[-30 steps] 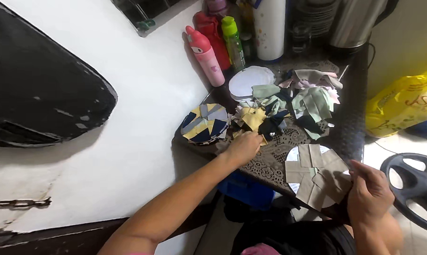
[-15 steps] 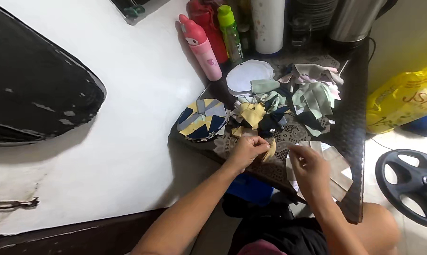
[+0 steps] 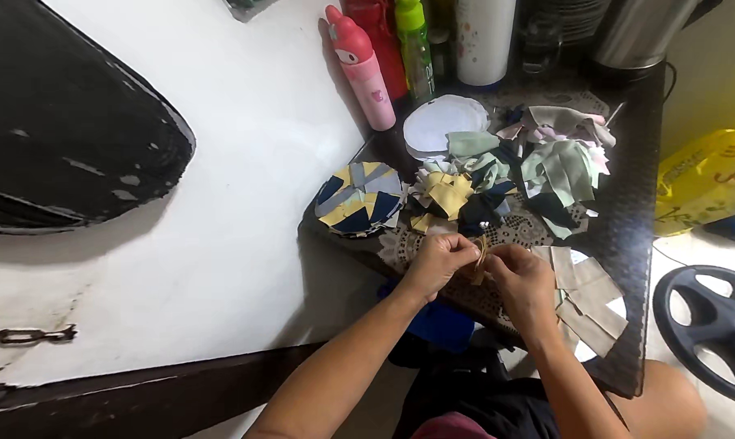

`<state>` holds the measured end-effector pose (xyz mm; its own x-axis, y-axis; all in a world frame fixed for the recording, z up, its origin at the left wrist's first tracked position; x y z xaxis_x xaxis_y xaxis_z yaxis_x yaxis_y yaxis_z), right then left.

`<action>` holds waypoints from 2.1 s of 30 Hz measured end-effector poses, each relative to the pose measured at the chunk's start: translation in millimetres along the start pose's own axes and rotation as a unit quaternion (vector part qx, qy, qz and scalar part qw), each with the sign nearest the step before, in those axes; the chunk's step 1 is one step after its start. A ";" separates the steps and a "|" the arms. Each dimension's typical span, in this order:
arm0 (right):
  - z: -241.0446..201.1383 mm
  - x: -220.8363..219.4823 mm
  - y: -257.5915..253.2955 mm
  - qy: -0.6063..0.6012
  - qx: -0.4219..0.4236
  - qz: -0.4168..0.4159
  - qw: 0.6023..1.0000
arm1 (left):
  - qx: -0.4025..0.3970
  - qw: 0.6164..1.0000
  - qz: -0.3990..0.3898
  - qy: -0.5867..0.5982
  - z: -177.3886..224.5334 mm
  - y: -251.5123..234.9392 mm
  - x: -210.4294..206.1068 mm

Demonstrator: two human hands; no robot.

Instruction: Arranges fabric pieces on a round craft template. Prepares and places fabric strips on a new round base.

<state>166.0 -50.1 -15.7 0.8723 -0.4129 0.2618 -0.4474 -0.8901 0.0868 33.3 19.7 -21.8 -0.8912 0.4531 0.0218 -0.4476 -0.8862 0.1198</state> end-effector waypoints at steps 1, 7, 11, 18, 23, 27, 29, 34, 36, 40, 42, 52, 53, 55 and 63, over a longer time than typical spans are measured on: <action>2.3 -1.3 -1.6 -0.006 -0.012 -0.006 1.000 | 0.006 1.000 0.002 0.006 -1.1 0.1 1.1; -0.5 -7.1 -1.2 0.009 -0.006 -0.020 1.000 | 0.001 1.000 0.012 0.002 -1.9 -0.8 5.8; -3.5 -8.8 -1.0 0.065 0.006 -0.010 0.998 | -0.047 0.996 0.018 -0.068 -0.6 -3.2 9.0; -2.0 -12.2 -7.3 0.082 -0.016 -0.018 0.996 | -0.033 0.997 0.027 -0.057 -6.9 -4.3 13.2; 6.6 -8.4 -13.1 0.037 -0.045 -0.019 0.998 | 0.009 0.999 0.036 0.003 -14.0 -4.0 16.3; 2.8 -3.8 -14.5 0.092 -0.041 -0.010 0.995 | 0.006 0.998 0.064 0.014 -18.1 -6.4 26.7; -6.3 -4.1 -12.4 0.159 -0.005 -0.001 0.987 | 0.010 0.997 0.067 0.033 -16.0 -4.4 28.6; -9.1 2.3 2.6 0.078 0.053 0.003 0.996 | 0.014 0.995 -0.018 0.098 -1.3 13.7 7.1; 7.1 6.7 9.4 -0.095 -0.029 -0.058 0.993 | 0.014 0.991 -0.063 0.121 3.8 23.4 -6.8; 22.4 17.2 32.9 -0.272 -0.129 -0.155 0.941 | 0.022 0.982 -0.129 0.133 4.0 40.8 -35.8; 23.1 25.6 46.0 -0.271 -0.136 -0.176 0.937 | 0.008 0.980 -0.157 0.120 2.9 48.5 -49.6; 43.6 92.3 94.1 -0.152 -0.067 -0.090 0.982 | 0.020 0.958 -0.275 0.083 -18.3 86.7 -107.5; 43.6 95.9 98.7 -0.124 -0.057 -0.091 0.987 | 0.018 0.954 -0.287 0.082 -19.8 90.2 -112.4; 42.0 101.8 108.1 -0.078 -0.032 -0.091 0.992 | 0.013 0.947 -0.311 0.083 -22.9 96.9 -121.4; 13.6 105.4 149.2 0.038 0.118 -0.123 0.985 | 0.052 0.852 -0.477 0.210 -33.3 139.3 -153.3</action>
<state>193.8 -229.1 11.8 0.9269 -0.1722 0.3335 -0.1591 -0.9850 -0.0665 105.0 -176.4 -41.5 -0.0828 0.8681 -0.4893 -0.9935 -0.1103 -0.0276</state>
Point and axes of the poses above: each hand's wrist, its own y-axis away from the middle knuckle, its own x-axis out of the back of the hand, z = x × y, the point moved 10 cm from there along -y, towards the middle knuckle, and after that the axes turned 6 degrees about -x, right-handed, at the moved point
